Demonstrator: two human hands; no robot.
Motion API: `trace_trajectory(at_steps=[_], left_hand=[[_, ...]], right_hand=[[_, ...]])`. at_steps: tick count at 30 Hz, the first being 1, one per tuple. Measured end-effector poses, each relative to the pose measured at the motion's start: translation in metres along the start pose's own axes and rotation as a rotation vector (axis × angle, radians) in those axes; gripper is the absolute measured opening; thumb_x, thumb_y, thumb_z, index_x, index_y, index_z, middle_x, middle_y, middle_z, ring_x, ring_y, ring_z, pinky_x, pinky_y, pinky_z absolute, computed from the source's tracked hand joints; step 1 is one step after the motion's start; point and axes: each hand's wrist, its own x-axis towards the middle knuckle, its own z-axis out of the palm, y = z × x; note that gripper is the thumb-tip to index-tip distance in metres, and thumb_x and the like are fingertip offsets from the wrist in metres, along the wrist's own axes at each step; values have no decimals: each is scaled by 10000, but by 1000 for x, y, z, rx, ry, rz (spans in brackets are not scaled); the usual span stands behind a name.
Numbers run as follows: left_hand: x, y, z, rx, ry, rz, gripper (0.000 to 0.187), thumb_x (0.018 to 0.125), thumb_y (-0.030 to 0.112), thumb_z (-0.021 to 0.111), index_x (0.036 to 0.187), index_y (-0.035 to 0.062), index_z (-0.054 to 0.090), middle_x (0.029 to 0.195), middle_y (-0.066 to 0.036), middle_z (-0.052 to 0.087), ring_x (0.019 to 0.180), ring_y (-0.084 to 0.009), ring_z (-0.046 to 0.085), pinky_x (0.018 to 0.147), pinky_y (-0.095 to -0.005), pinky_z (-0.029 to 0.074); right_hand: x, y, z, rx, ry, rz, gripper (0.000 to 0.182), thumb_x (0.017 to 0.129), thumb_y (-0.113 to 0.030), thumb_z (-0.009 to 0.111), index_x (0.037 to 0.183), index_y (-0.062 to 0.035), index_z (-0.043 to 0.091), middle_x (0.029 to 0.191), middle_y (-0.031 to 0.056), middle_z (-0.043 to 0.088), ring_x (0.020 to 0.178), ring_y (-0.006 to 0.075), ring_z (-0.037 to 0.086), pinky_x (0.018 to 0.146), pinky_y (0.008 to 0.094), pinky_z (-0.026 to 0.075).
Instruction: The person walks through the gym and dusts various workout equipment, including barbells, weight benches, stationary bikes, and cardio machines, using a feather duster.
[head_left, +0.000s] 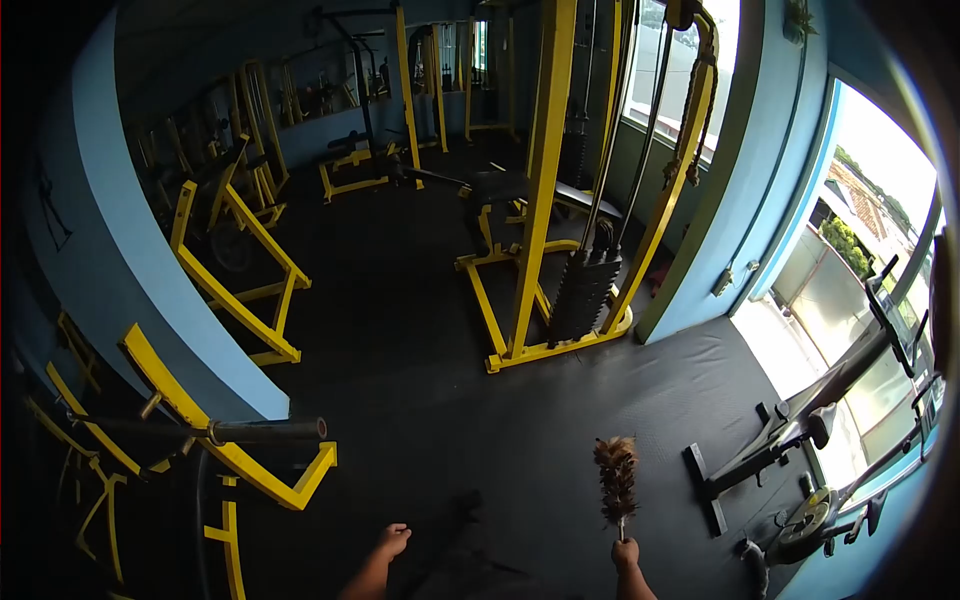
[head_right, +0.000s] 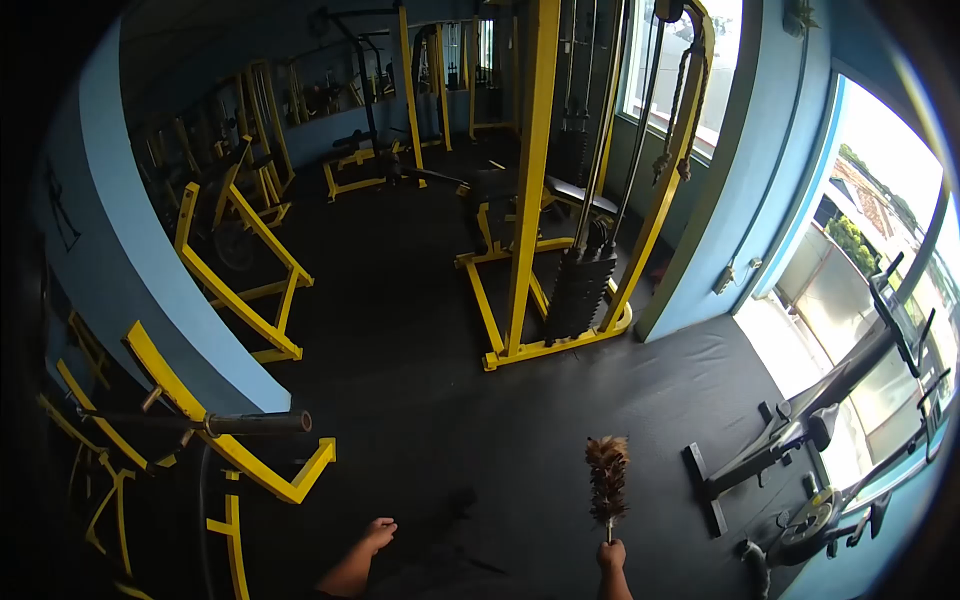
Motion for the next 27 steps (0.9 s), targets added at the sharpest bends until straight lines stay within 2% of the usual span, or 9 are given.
trace_trajectory(at_steps=[6, 8, 11, 15, 17, 19, 23, 25, 27], left_hand=[[117, 195, -18, -217, -7, 92, 408, 941, 239, 587, 1310, 76, 528, 1279, -161, 581, 1152, -295, 574, 975, -396, 465], [164, 238, -26, -230, -6, 65, 418, 945, 241, 581, 1321, 75, 511, 1298, -163, 562, 1162, -295, 566, 979, -404, 462], [199, 295, -49, -202, -20, 14, 430, 958, 238, 558, 1346, 73, 474, 1335, -170, 518, 1186, -292, 545, 988, -420, 454], [267, 358, -68, -231, -10, 41, 419, 948, 240, 572, 1323, 68, 497, 1312, -179, 537, 1174, -294, 554, 991, -411, 448], [303, 375, -76, -217, 49, 93, 409, 929, 230, 595, 1296, 62, 526, 1253, -171, 581, 1148, -289, 570, 985, -396, 450], [327, 385, -85, -198, 59, 44, 402, 922, 223, 602, 1284, 60, 537, 1222, -161, 600, 1137, -287, 577, 981, -389, 452], [348, 448, -118, 1, 60, -104, 402, 908, 208, 616, 1270, 47, 550, 1162, -155, 636, 1098, -284, 598, 967, -377, 460], [375, 484, -132, 35, 120, -50, 386, 911, 199, 616, 1256, 39, 550, 1147, -160, 640, 1076, -279, 608, 944, -370, 473], [403, 512, -149, 86, 153, -7, 371, 914, 190, 616, 1243, 31, 551, 1132, -165, 643, 1053, -273, 618, 921, -364, 485]], right_hand=[[71, -161, 75, 18, -179, 79, 314, 773, -189, 608, 958, 54, 684, 909, 211, 691, 919, 336, 677, 825, 393, 504], [85, -204, 92, -52, -161, 65, 241, 795, -194, 598, 823, 30, 683, 637, 109, 632, 548, 250, 629, 544, 381, 498], [103, -274, 102, -135, -258, 14, 239, 778, -208, 601, 815, 7, 697, 641, 95, 642, 534, 229, 632, 536, 369, 502], [152, -366, 133, -187, -367, -112, 255, 776, -239, 590, 804, -14, 707, 637, 95, 652, 533, 235, 641, 554, 378, 519], [180, -421, 153, -315, -406, -336, 283, 776, -265, 576, 830, -24, 713, 636, 112, 655, 527, 239, 643, 561, 378, 530], [201, -497, 168, -275, -485, -323, 318, 797, -299, 566, 846, -17, 706, 706, 155, 681, 631, 288, 678, 638, 409, 539], [253, -642, 213, -181, -542, -703, 333, 867, -338, 555, 885, -33, 690, 866, 203, 684, 918, 362, 663, 808, 454, 500], [268, -718, 229, -207, -471, -949, 361, 890, -365, 544, 909, -32, 682, 878, 213, 676, 877, 353, 667, 761, 445, 500], [258, -804, 225, -200, -531, -771, 339, 903, -330, 558, 928, -9, 663, 901, 228, 664, 852, 360, 659, 732, 443, 490]])
